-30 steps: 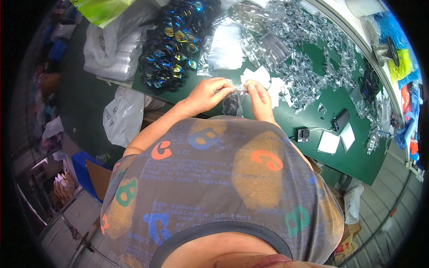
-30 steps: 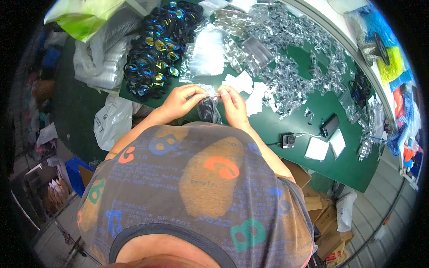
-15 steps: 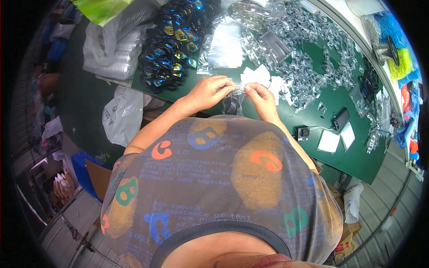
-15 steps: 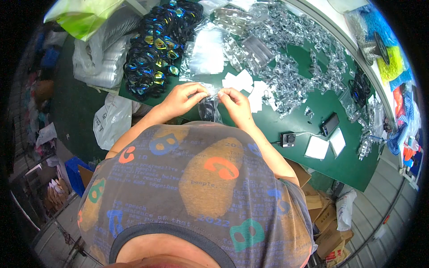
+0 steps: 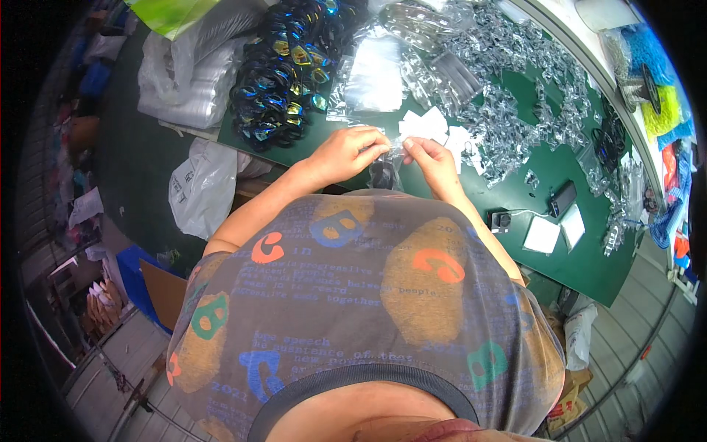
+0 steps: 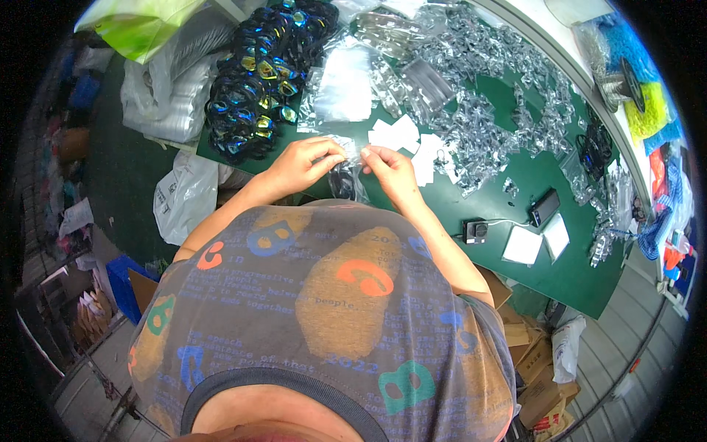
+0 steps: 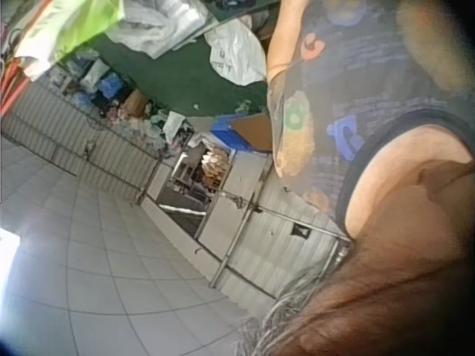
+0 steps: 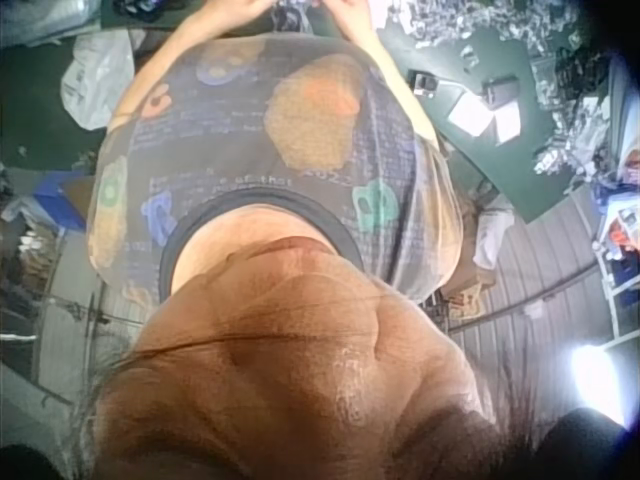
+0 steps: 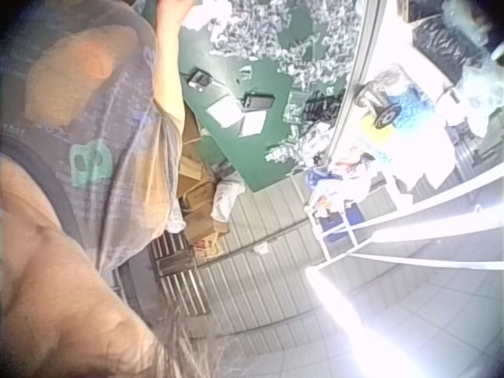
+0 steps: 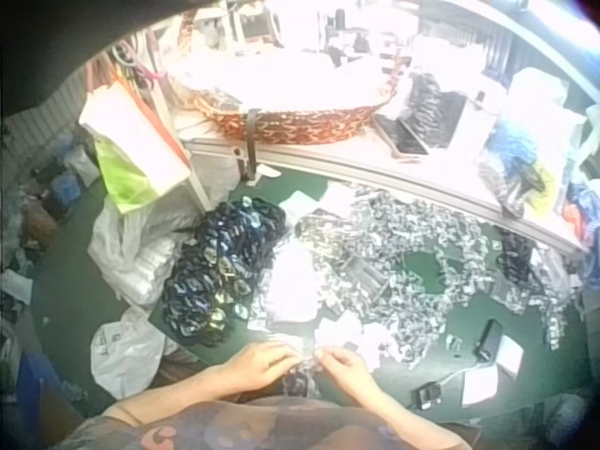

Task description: Packaging swim goggles by placing them into clear plastic bags along with instruction sheets.

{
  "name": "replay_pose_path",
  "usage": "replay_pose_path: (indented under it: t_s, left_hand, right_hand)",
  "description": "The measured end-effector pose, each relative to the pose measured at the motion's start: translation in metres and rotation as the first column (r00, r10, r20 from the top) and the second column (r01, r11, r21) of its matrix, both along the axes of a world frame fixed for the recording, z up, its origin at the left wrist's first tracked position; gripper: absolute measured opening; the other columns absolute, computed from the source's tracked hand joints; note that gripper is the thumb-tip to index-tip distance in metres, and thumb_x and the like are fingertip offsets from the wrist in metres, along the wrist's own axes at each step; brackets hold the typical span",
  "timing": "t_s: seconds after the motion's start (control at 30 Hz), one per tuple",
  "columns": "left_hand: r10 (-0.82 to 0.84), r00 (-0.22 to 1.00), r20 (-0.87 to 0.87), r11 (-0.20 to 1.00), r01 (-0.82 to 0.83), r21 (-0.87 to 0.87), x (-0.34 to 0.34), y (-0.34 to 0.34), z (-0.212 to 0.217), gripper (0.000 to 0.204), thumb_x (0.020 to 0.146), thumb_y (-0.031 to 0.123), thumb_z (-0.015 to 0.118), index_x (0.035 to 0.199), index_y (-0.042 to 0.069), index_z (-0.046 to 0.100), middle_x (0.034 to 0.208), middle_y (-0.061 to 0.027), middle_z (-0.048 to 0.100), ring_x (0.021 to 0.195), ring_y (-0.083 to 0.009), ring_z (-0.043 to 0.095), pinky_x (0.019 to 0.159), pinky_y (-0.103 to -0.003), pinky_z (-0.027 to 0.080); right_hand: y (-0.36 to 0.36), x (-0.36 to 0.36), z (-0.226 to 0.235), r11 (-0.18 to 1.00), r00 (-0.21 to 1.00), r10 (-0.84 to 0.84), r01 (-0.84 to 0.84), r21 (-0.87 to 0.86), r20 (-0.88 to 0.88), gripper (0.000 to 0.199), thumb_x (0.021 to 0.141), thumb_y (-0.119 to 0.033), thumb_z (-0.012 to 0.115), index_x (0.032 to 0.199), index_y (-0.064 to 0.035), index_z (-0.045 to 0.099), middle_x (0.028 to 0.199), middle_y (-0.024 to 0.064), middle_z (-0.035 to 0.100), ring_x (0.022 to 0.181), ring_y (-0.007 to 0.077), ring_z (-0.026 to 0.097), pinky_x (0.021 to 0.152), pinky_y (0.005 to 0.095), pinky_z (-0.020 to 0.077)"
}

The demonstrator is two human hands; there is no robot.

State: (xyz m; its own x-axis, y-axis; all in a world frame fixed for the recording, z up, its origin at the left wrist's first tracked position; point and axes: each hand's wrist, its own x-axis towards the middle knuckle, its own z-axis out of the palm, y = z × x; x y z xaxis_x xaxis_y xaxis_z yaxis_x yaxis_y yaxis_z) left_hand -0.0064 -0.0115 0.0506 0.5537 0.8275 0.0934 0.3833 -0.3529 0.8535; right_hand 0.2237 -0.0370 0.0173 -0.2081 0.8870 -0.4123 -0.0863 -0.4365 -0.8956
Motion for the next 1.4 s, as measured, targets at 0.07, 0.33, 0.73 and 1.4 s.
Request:
replay_pose_path:
  t_s: [0.07,0.33,0.73,1.4]
  left_hand:
    - [0.001,1.0,-0.015,1.0,-0.001,0.002,0.0,0.0,0.002,0.013,0.094,0.015,0.064,0.098,0.003,0.067,0.091,-0.0124,0.068,0.085,-0.032,0.066,0.073,-0.041,0.052]
    - [0.014,1.0,0.004,1.0,-0.014,0.013,0.001,0.0,-0.001,0.014,0.094,0.015,0.064,0.098,0.003,0.066,0.092,-0.0127,0.068,0.085,-0.0323,0.066,0.073,-0.041,0.052]
    - [-0.018,0.989,-0.148,0.996,0.031,0.089,-0.026,0.012,0.008,0.018,0.089,0.018,0.072,0.084,0.004,0.063,0.115,-0.0108,0.071,0.11,-0.028,0.067,0.094,-0.039,0.051]
    - [0.362,0.821,0.441,0.79,-0.02,-0.613,-0.02,-0.002,-0.047,0.054,0.085,0.004,0.078,0.133,0.008,0.054,0.12,-0.0042,0.063,0.111,-0.0144,0.061,0.093,-0.03,0.052]
  right_hand:
    - [0.0,0.0,-0.001,1.0,1.0,0.015,-0.015,-0.015,0.021,0.028,0.098,-0.023,0.066,0.113,-0.0002,0.07,0.091,0.0009,0.068,0.087,0.0103,0.06,0.087,0.0266,0.0454]
    - [-0.001,-0.006,0.0,0.999,0.999,-0.041,0.041,0.035,-0.01,0.03,0.097,-0.025,0.068,0.111,0.0013,0.071,0.09,0.0016,0.069,0.081,0.0089,0.061,0.079,0.0246,0.0493]
    - [-0.007,-0.012,-0.004,0.992,0.982,-0.095,0.107,0.07,-0.16,0.024,0.101,-0.021,0.062,0.109,0.0006,0.068,0.09,0.0008,0.067,0.085,0.01,0.06,0.082,0.0259,0.0481]
    - [0.0,-0.03,-0.02,0.986,0.891,-0.167,0.145,-0.083,-0.421,0.023,0.103,-0.022,0.059,0.112,-0.0028,0.066,0.093,0.0037,0.067,0.084,0.0126,0.063,0.078,0.0292,0.0523]
